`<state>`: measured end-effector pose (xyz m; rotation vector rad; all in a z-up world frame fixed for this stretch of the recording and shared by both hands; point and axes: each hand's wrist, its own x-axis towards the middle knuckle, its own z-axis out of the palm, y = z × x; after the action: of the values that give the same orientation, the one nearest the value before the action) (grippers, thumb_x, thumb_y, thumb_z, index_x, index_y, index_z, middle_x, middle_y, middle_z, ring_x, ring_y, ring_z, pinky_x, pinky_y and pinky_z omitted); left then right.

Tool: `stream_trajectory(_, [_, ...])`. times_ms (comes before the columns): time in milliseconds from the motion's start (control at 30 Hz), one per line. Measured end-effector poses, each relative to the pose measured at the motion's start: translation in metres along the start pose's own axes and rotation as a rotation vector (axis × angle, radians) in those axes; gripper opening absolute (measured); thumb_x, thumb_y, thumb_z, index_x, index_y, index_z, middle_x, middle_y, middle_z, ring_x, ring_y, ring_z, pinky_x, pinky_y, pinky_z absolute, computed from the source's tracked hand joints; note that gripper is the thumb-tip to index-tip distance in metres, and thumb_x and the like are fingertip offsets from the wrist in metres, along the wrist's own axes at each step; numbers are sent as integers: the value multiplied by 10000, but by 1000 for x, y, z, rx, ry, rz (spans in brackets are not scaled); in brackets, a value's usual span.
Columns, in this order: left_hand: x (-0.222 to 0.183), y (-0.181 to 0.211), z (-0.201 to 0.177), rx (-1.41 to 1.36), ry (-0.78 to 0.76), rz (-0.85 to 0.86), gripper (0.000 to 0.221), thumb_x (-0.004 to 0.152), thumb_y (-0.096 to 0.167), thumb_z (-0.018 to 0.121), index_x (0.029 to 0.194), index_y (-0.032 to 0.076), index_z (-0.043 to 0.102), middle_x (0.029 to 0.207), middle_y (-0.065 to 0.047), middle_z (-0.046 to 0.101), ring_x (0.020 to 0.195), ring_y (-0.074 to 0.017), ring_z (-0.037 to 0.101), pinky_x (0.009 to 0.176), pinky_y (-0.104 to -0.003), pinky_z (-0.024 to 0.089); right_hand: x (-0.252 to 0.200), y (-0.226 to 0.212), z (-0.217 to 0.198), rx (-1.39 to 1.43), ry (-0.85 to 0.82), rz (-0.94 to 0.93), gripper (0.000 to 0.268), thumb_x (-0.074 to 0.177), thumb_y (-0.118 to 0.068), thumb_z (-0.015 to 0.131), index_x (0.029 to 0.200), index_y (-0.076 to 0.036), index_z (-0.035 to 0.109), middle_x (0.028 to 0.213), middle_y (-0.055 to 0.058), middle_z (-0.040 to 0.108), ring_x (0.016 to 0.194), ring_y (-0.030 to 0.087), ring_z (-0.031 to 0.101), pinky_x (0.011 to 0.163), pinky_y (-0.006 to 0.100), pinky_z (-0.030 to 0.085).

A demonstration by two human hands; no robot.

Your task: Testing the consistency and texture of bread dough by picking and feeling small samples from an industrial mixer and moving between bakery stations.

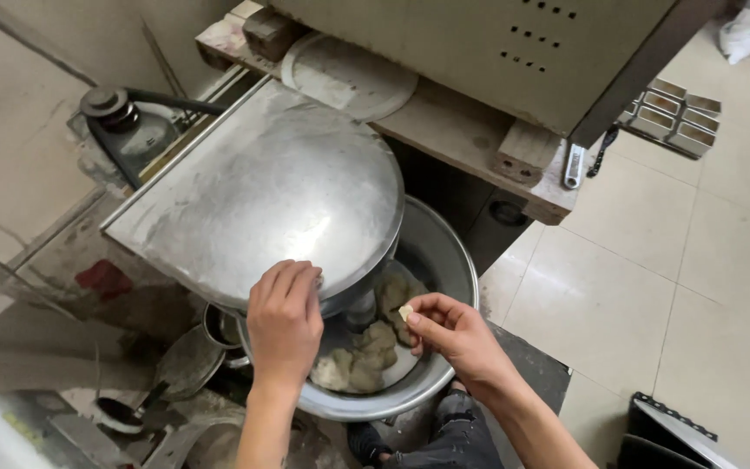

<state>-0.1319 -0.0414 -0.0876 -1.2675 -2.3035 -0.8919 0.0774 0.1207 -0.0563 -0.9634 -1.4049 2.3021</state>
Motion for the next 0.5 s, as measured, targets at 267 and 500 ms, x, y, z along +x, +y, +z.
stream_trajectory(267, [-4,56,-23,-444,-132,8,387,1042,108,754,1422,40,750,1368,-170,810,1280,-300,752,1165,-431,622,10,8,2,-61,-11,-13,231,1005,-46,826,1204,70,813,953,156,808,798,222,742,761,338,628])
stream_trajectory(500, [-4,75,-36,-740,-239,-29,171,1058,82,739,1200,38,822,1040,-83,807,929,-221,771,823,-360,608,13,4,10,-76,-44,17,179,1012,-9,813,1167,79,815,921,183,825,796,230,766,758,330,634])
